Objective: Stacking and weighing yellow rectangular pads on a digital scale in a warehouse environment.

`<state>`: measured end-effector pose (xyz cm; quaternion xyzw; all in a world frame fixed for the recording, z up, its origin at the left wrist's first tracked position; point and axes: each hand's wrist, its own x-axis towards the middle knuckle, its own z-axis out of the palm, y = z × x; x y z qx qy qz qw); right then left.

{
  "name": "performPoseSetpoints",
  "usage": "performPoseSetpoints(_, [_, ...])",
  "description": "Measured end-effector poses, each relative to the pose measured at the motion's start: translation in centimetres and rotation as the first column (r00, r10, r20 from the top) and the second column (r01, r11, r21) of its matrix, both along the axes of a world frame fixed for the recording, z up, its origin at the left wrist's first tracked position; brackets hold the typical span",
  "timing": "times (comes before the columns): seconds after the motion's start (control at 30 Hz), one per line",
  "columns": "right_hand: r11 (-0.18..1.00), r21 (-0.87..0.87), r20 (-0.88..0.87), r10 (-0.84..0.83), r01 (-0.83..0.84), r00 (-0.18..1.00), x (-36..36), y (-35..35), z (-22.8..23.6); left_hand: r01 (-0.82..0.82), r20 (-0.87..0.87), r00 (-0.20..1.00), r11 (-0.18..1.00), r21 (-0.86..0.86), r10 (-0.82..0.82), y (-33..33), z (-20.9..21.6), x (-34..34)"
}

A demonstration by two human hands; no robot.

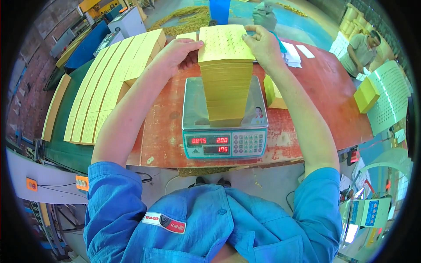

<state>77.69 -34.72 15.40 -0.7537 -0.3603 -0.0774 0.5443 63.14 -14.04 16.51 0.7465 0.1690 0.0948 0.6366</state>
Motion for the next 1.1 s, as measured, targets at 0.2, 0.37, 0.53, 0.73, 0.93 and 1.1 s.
performPoseSetpoints(0.2, [1.0,0.005,-0.002,-0.016,0.016,1.0,-0.8,-0.1,-1.1,-0.007,-0.011,1.0,1.0,0.005,0.007,-0.2,-0.5,-0.1])
performPoseSetpoints(0.37, [0.931,0.323,-0.464,0.313,-0.171,0.829,0.3,-0.6,-1.8,-0.005,-0.024,1.0,1.0,-0.026,0.004,-0.3,0.1,-0.7])
performPoseSetpoints(0.53, [0.935,0.316,-0.443,0.297,-0.163,0.846,0.6,-1.8,-3.0,-0.03,-0.032,0.999,0.999,-0.035,0.028,-0.3,0.0,-0.5])
performPoseSetpoints(0.73, [0.939,0.301,-0.468,0.295,-0.164,0.833,0.2,-3.7,-2.5,-0.076,-0.034,0.997,0.997,-0.022,0.075,-0.7,0.4,-0.2])
performPoseSetpoints(0.93, [0.907,0.382,-0.369,0.327,-0.178,0.87,0.0,-3.9,-2.0,-0.154,0.199,0.974,0.965,0.211,0.112,-2.0,2.5,-1.3])
performPoseSetpoints(1.1, [0.904,0.416,-0.351,0.257,-0.096,0.9,-0.5,-9.6,-4.1,-0.306,0.496,0.867,0.831,0.465,0.043,-3.3,7.3,0.6])
